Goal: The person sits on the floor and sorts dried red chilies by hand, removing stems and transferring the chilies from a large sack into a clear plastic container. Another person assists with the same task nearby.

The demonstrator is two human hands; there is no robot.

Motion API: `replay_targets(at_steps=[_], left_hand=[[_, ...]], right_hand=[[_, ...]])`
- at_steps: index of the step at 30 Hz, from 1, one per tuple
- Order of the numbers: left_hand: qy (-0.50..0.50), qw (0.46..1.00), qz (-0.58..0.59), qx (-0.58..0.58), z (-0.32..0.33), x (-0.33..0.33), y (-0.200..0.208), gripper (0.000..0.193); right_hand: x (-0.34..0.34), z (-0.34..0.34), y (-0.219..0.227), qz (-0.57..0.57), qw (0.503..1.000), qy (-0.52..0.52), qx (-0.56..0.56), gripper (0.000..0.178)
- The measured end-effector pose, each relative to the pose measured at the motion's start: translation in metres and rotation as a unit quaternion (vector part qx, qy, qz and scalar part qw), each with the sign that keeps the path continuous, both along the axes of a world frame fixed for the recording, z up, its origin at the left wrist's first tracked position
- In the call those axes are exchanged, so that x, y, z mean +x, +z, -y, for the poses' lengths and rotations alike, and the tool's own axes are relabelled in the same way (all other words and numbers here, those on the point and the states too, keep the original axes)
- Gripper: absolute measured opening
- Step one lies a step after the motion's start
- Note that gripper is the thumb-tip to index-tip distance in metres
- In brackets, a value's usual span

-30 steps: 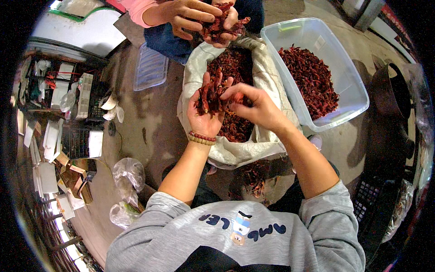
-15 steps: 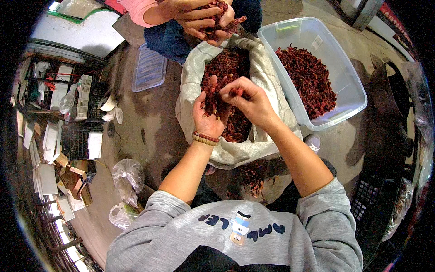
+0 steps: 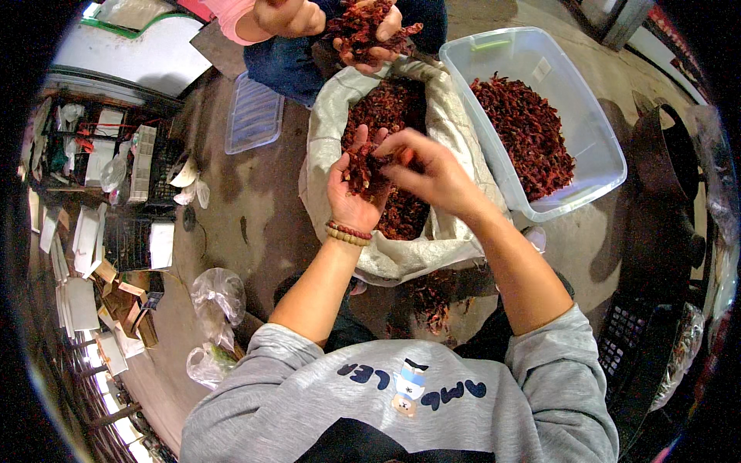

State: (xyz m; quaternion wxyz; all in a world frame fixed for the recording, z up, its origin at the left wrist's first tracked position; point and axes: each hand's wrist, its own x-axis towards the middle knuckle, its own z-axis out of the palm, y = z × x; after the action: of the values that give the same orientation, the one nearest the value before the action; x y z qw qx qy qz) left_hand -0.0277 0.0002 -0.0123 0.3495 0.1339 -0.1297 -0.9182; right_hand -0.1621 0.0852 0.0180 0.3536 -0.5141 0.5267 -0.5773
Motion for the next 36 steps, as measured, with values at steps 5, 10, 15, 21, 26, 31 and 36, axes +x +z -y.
replay_targets(at_steps=[5,10,15,21,26,31,36], left_hand=[[-0.037,0.999,0.012,0.014,-0.003,-0.004,-0.002,0.043],[-0.036,0.999,0.039,-0.003,-0.003,0.001,-0.004,0.044],[-0.036,0.999,0.032,-0.007,-0.008,-0.004,0.004,0.043],[-0.038,0.999,0.030,0.010,-0.004,-0.006,-0.006,0.044],[-0.069,0.996,0.014,0.046,-0.003,0.003,-0.008,0.042],[-0.038,0.998,0.042,0.013,-0.007,-0.007,0.004,0.042],[-0.023,0.999,0.027,0.009,-0.002,-0.004,0.000,0.042]], right_hand=[[0.011,-0.003,-0.002,-0.203,0.979,0.032,-0.006,0.038],[0.004,0.007,-0.002,0.098,0.993,-0.062,-0.005,0.018],[-0.012,0.001,0.010,0.247,0.967,-0.044,0.052,0.015],[0.010,-0.004,0.003,-0.277,0.960,0.024,-0.036,0.038],[0.005,0.003,0.003,-0.109,0.991,-0.045,-0.061,0.027],[-0.021,0.003,0.000,0.271,0.955,-0.114,0.029,0.015],[-0.026,-0.004,0.008,0.228,0.972,-0.041,0.034,0.013]])
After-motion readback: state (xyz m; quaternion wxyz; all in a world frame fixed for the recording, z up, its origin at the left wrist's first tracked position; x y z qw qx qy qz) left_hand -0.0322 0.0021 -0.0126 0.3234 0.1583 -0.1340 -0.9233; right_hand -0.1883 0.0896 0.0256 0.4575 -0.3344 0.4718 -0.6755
